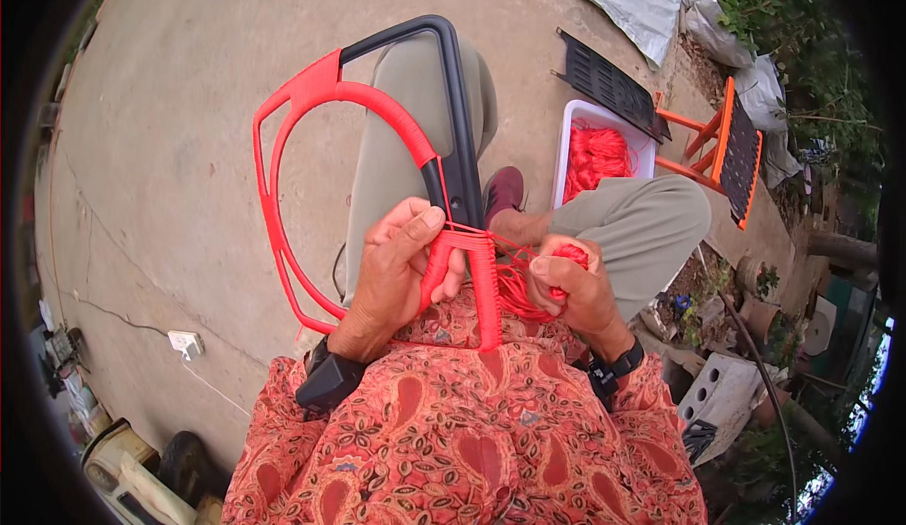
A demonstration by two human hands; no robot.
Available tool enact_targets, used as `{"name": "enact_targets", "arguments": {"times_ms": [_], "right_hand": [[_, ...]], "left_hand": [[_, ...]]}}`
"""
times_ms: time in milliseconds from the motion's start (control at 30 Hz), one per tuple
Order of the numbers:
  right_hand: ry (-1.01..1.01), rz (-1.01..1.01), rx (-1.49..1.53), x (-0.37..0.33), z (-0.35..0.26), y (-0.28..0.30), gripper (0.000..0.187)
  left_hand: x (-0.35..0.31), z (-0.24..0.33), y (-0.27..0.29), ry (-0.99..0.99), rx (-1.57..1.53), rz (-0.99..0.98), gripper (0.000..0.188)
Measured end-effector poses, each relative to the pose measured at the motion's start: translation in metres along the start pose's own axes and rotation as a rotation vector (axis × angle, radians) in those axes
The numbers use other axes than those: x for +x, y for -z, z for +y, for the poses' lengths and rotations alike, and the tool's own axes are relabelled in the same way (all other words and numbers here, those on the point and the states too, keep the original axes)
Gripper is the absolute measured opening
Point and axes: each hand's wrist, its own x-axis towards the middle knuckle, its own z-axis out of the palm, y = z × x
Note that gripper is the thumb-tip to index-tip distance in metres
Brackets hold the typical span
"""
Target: The recorder is winding a bright red rope around a black and red plastic frame while sitting outdoors.
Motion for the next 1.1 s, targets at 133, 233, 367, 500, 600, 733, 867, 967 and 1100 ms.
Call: {"name": "enact_targets", "arguments": {"times_ms": [133,233,367,500,600,733,867,967,1100], "right_hand": [[0.087,0.046,0.214,0.003,0.005,0.005,0.020],[0.160,0.119,0.183,0.020,0.000,-0.001,0.020],[0.378,0.121,0.339,0.036,-0.007,-0.018,0.020],[0.322,-0.244,0.692,0.043,-0.009,-0.021,0.026],[0.183,-0.261,0.601,0.039,-0.013,-0.021,0.027],[0.111,-0.175,0.458,0.036,-0.026,-0.029,0.027],[0.125,-0.149,0.369,0.035,-0.028,-0.027,0.028],[0.023,-0.164,0.366,0.039,-0.026,-0.025,0.028],[0.005,-0.169,0.099,0.042,-0.038,-0.030,0.026]], "left_hand": [[-0.003,-0.001,0.001,0.001,0.047,-0.009,0.012],[-0.003,-0.001,0.003,0.036,0.046,-0.023,0.011],[-0.005,-0.001,0.005,0.044,0.030,-0.066,0.011],[-0.007,0.001,0.005,0.044,-0.006,-0.076,0.011],[-0.007,-0.001,0.008,0.027,-0.047,-0.092,0.010],[-0.008,-0.001,0.009,0.040,-0.049,-0.093,0.009],[-0.009,-0.004,0.008,0.066,0.011,-0.080,0.008],[-0.007,-0.006,0.006,0.048,0.018,-0.061,0.009],[-0.005,0.002,-0.005,0.087,0.006,-0.092,0.009]]}}
